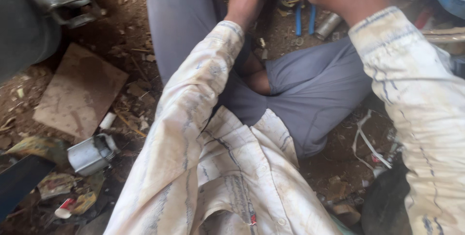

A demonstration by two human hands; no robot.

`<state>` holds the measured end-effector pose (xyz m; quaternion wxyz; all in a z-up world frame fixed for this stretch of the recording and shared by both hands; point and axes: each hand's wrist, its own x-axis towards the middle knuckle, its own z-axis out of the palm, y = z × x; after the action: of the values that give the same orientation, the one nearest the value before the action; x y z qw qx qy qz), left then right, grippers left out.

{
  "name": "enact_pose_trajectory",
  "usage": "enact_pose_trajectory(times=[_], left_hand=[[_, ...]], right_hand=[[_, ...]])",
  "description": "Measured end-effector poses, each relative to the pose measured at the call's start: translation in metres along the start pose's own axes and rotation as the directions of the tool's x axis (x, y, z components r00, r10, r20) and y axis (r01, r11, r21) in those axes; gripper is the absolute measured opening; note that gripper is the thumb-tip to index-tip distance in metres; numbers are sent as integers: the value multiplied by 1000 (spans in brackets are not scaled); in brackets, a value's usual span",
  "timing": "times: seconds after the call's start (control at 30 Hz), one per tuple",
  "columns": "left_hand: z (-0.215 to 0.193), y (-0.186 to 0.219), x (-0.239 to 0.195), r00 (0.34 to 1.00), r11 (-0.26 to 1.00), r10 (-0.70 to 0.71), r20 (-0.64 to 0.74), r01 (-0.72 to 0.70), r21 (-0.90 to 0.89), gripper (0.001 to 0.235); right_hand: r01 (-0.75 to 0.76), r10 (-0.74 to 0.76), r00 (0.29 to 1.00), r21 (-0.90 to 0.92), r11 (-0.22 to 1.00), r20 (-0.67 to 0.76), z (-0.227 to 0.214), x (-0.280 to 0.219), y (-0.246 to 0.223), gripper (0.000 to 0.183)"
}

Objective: The person sits on the ground and uses pliers and a screwdriver to strip wires and adjust a small electrical component. They repeatedly strip the ends of wires and attempt to fit the component into a metal housing.

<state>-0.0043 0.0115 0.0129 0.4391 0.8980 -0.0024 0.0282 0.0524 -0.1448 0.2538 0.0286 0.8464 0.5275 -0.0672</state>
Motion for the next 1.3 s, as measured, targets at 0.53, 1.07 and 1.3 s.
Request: enact_pose_trajectory(times=[0.53, 1.07, 1.3], left_hand=[[-20, 11, -3, 990, 992, 123, -73, -122, 21, 42], [-26, 9, -4, 979, 980, 193, -58, -190, 64, 55], [-32, 17, -4, 990, 986, 141, 2, -141, 85, 55]], right_hand=[[-558, 694, 702, 481, 676, -160, 66, -82, -84, 30], [-544, 711, 663, 500, 673, -235, 88, -78, -117, 37], [-548, 726, 649, 523, 653, -227, 89, -79, -117, 36]])
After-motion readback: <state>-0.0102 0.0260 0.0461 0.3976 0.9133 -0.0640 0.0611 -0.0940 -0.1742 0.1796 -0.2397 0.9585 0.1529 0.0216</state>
